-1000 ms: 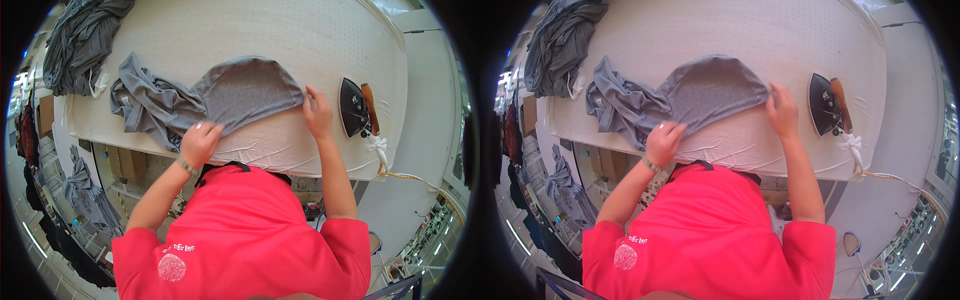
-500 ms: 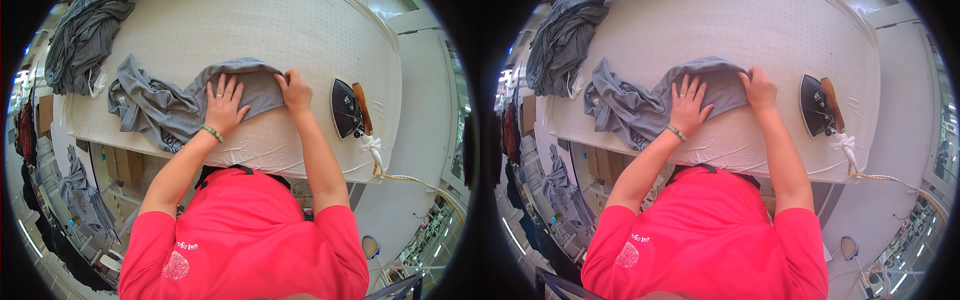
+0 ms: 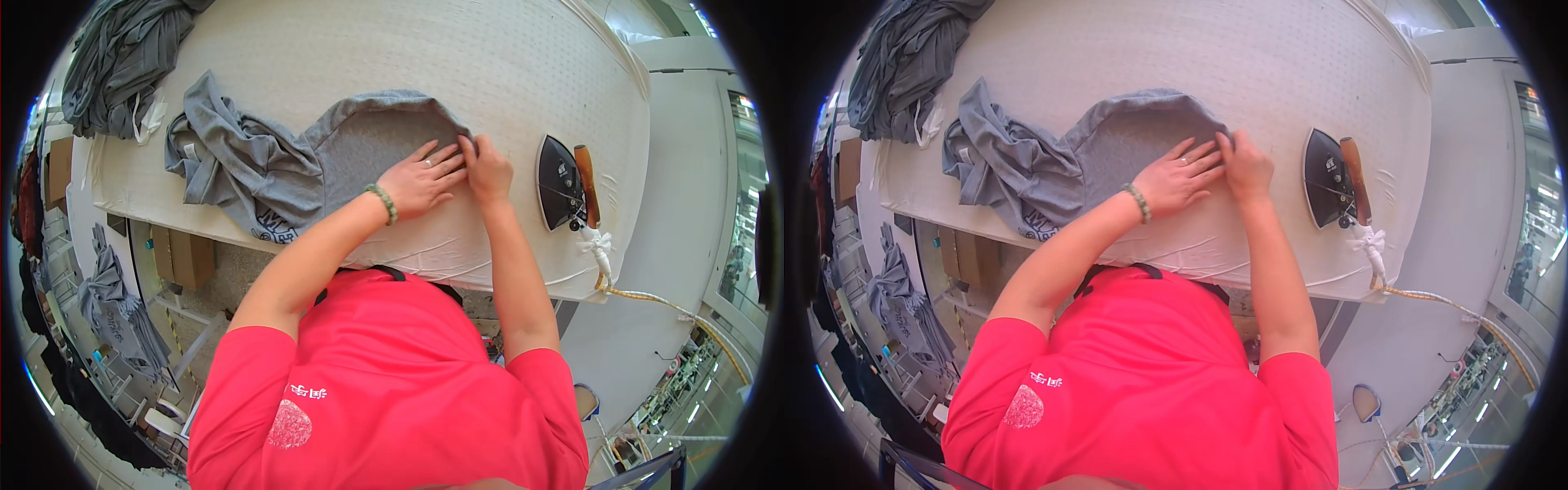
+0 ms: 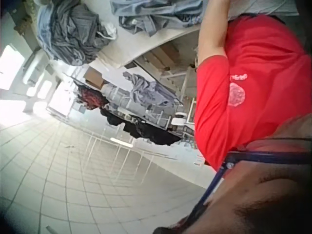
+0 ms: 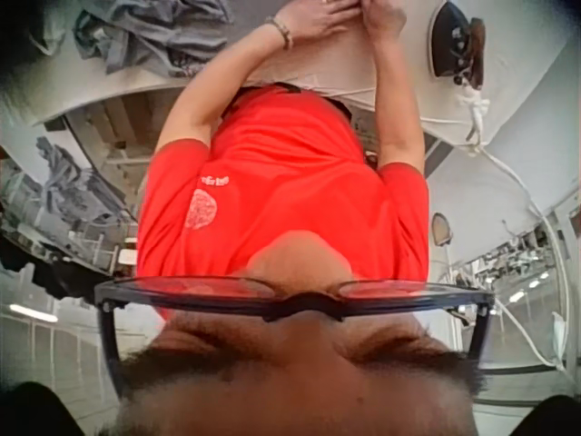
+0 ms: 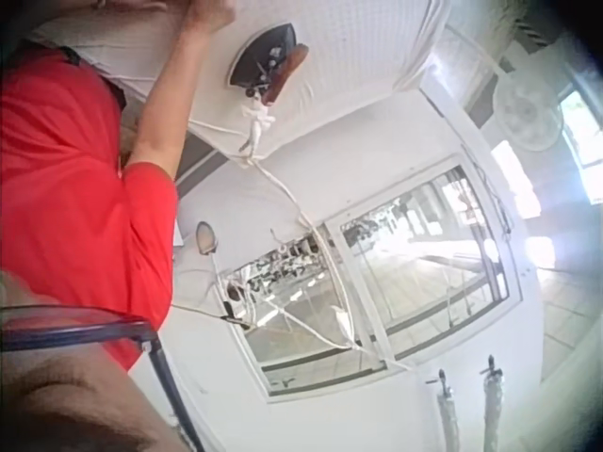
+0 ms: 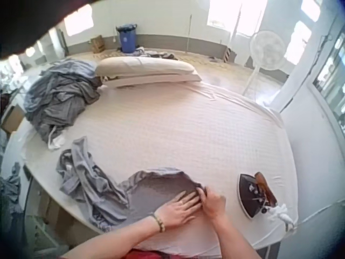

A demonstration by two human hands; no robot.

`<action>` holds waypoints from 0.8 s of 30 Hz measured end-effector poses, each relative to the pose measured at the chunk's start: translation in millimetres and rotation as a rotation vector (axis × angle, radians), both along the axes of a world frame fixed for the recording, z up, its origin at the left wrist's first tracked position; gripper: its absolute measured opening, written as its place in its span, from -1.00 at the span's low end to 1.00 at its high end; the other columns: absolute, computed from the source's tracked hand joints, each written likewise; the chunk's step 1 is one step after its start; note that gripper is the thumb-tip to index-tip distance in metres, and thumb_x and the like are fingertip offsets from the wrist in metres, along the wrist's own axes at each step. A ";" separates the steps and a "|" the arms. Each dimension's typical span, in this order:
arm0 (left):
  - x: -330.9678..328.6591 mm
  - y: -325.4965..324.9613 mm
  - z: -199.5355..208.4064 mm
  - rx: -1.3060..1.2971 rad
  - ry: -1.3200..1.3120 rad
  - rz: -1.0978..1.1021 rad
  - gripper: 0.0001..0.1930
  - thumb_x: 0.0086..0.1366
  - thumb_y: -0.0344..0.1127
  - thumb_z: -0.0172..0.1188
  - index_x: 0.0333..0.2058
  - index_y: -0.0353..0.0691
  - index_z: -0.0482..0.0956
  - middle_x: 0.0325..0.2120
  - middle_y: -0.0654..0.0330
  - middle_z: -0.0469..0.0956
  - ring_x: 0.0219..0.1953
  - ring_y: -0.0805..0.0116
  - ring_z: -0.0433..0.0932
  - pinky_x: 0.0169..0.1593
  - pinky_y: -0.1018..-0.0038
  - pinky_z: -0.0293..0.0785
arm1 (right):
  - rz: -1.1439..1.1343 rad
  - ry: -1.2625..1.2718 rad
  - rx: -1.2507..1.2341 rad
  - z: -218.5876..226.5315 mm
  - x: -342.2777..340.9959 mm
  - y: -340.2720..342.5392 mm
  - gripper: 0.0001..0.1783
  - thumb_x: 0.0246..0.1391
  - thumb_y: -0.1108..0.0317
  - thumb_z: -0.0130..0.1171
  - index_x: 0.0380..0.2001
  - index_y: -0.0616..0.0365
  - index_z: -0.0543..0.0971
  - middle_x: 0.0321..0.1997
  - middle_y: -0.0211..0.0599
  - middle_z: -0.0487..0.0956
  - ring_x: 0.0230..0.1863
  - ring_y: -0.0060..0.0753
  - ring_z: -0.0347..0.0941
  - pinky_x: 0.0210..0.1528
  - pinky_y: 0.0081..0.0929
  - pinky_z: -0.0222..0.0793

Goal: The recorder irons and folds a series of grey sweatshirts on a professional ironing table in a factory.

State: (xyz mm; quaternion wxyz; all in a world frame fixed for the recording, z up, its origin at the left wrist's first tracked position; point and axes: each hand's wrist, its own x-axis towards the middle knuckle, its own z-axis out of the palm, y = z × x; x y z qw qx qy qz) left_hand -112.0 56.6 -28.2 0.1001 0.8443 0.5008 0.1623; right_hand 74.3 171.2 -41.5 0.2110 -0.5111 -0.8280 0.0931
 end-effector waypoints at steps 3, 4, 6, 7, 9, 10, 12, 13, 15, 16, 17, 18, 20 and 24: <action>-6.6 -2.2 4.4 -0.053 -0.178 0.022 -0.41 0.41 -0.07 0.18 0.38 -0.01 0.41 0.48 0.11 0.25 0.54 0.10 0.13 0.57 0.00 -0.04 | -0.028 0.020 0.030 -0.5 4.8 0.8 -0.64 0.28 -0.08 0.30 -0.40 -0.06 0.59 -0.66 -0.17 0.59 -0.62 0.09 0.58 -0.57 -0.04 0.45; -28.8 -12.5 6.5 -0.050 -0.120 0.101 -0.39 0.41 -0.05 0.18 0.39 -0.03 0.39 0.48 0.11 0.25 0.54 0.11 0.13 0.57 -0.01 -0.05 | -0.042 -0.011 -0.008 0.6 7.1 -1.0 -0.67 0.28 -0.06 0.30 -0.37 -0.06 0.60 -0.58 -0.16 0.63 -0.54 0.06 0.61 -0.52 -0.05 0.47; -52.0 -25.4 7.5 -0.050 -0.058 0.179 -0.37 0.41 -0.03 0.17 0.40 -0.05 0.38 0.48 0.11 0.25 0.54 0.12 0.13 0.57 -0.01 -0.05 | -0.075 -0.068 -0.082 7.1 5.4 -5.2 -0.71 0.28 -0.02 0.30 -0.30 -0.05 0.62 -0.43 -0.16 0.70 -0.40 -0.01 0.68 -0.42 -0.07 0.51; -57.2 -30.0 6.8 -0.032 0.029 0.297 -0.36 0.41 -0.01 0.17 0.40 -0.06 0.37 0.48 0.11 0.25 0.54 0.13 0.13 0.57 0.00 -0.05 | -0.078 -0.067 -0.088 10.2 3.6 -5.9 -0.71 0.28 -0.02 0.30 -0.30 -0.05 0.62 -0.43 -0.16 0.70 -0.40 -0.01 0.68 -0.42 -0.07 0.51; -61.2 -43.0 6.1 -0.002 0.204 0.524 -0.32 0.40 0.04 0.17 0.41 -0.10 0.35 0.47 0.11 0.26 0.54 0.14 0.14 0.57 0.02 -0.05 | -0.037 -0.043 0.007 22.6 -1.7 -11.9 -0.71 0.27 0.03 0.29 -0.16 0.00 0.64 -0.18 -0.14 0.71 -0.14 -0.05 0.68 -0.18 -0.11 0.56; -56.8 -42.0 3.9 -0.003 0.208 0.522 -0.32 0.40 0.04 0.17 0.41 -0.10 0.35 0.47 0.11 0.26 0.54 0.14 0.14 0.57 0.02 -0.05 | -0.012 -0.029 0.063 25.0 -4.5 -11.0 -0.68 0.26 0.06 0.29 -0.09 0.03 0.65 -0.05 -0.13 0.72 -0.01 -0.07 0.68 -0.06 -0.13 0.59; -34.7 -37.3 -3.7 -0.027 0.028 0.190 -0.30 0.40 0.05 0.17 0.41 -0.14 0.34 0.48 0.11 0.24 0.54 0.14 0.13 0.58 0.05 -0.06 | 0.192 0.010 0.092 18.9 -8.4 -18.2 -0.61 0.26 0.08 0.29 0.02 0.07 0.61 0.09 -0.12 0.65 0.13 -0.07 0.59 0.09 -0.13 0.51; -24.5 -40.4 -3.4 -0.044 -0.069 0.020 -0.29 0.40 0.06 0.17 0.41 -0.16 0.33 0.49 0.12 0.22 0.55 0.14 0.12 0.58 0.07 -0.06 | 0.393 0.041 0.115 16.3 -5.5 -28.4 -0.53 0.26 0.11 0.29 0.13 0.11 0.56 0.23 -0.10 0.57 0.27 -0.06 0.50 0.24 -0.14 0.43; -27.3 -49.0 6.0 -0.071 -0.051 0.045 -0.29 0.40 0.05 0.17 0.42 -0.17 0.32 0.50 0.11 0.21 0.55 0.14 0.11 0.58 0.08 -0.06 | 0.593 0.069 0.136 17.0 -0.2 -41.5 -0.44 0.26 0.13 0.29 0.25 0.15 0.52 0.37 -0.09 0.50 0.42 -0.05 0.41 0.39 -0.14 0.36; -33.1 -52.4 14.7 -0.091 -0.027 0.075 -0.29 0.41 0.05 0.17 0.42 -0.18 0.31 0.50 0.11 0.19 0.56 0.14 0.10 0.58 0.09 -0.07 | 0.553 0.006 0.079 20.1 1.9 -46.0 -0.38 0.25 0.14 0.30 0.31 0.15 0.47 0.43 -0.08 0.44 0.47 -0.06 0.33 0.46 -0.11 0.25; -36.6 -57.0 19.3 -0.111 -0.003 0.103 -0.28 0.41 0.04 0.16 0.42 -0.19 0.31 0.51 0.11 0.18 0.56 0.14 0.09 0.58 0.09 -0.07 | 0.511 -0.058 0.023 23.9 4.8 -50.3 -0.31 0.24 0.16 0.31 0.37 0.15 0.42 0.48 -0.08 0.38 0.53 -0.06 0.25 0.53 -0.09 0.14; -37.5 -65.8 21.2 -0.109 -0.006 0.108 -0.28 0.41 0.04 0.16 0.42 -0.19 0.31 0.51 0.11 0.18 0.56 0.14 0.09 0.58 0.09 -0.07 | 0.476 -0.120 -0.030 27.8 8.3 -52.9 -0.24 0.22 0.17 0.33 0.43 0.15 0.37 0.54 -0.08 0.32 0.58 -0.07 0.17 0.60 -0.06 0.02; -37.8 -85.8 23.4 -0.130 0.024 0.164 -0.27 0.41 0.05 0.16 0.43 -0.22 0.29 0.52 0.13 0.16 0.57 0.14 0.06 0.59 0.10 -0.08 | 0.487 -0.135 -0.058 32.2 19.7 -56.3 -0.20 0.21 0.16 0.34 0.45 0.15 0.33 0.56 -0.08 0.27 0.60 -0.07 0.11 0.61 -0.06 -0.03; -24.5 -81.4 15.3 -0.131 0.001 0.196 -0.25 0.41 0.08 0.15 0.43 -0.24 0.28 0.52 0.12 0.15 0.58 0.14 0.03 0.59 0.11 -0.10 | 0.491 -0.169 -0.056 51.9 64.8 -52.4 -0.13 0.18 0.16 0.39 0.48 0.17 0.28 0.60 -0.09 0.21 0.64 -0.03 0.03 0.63 -0.04 -0.11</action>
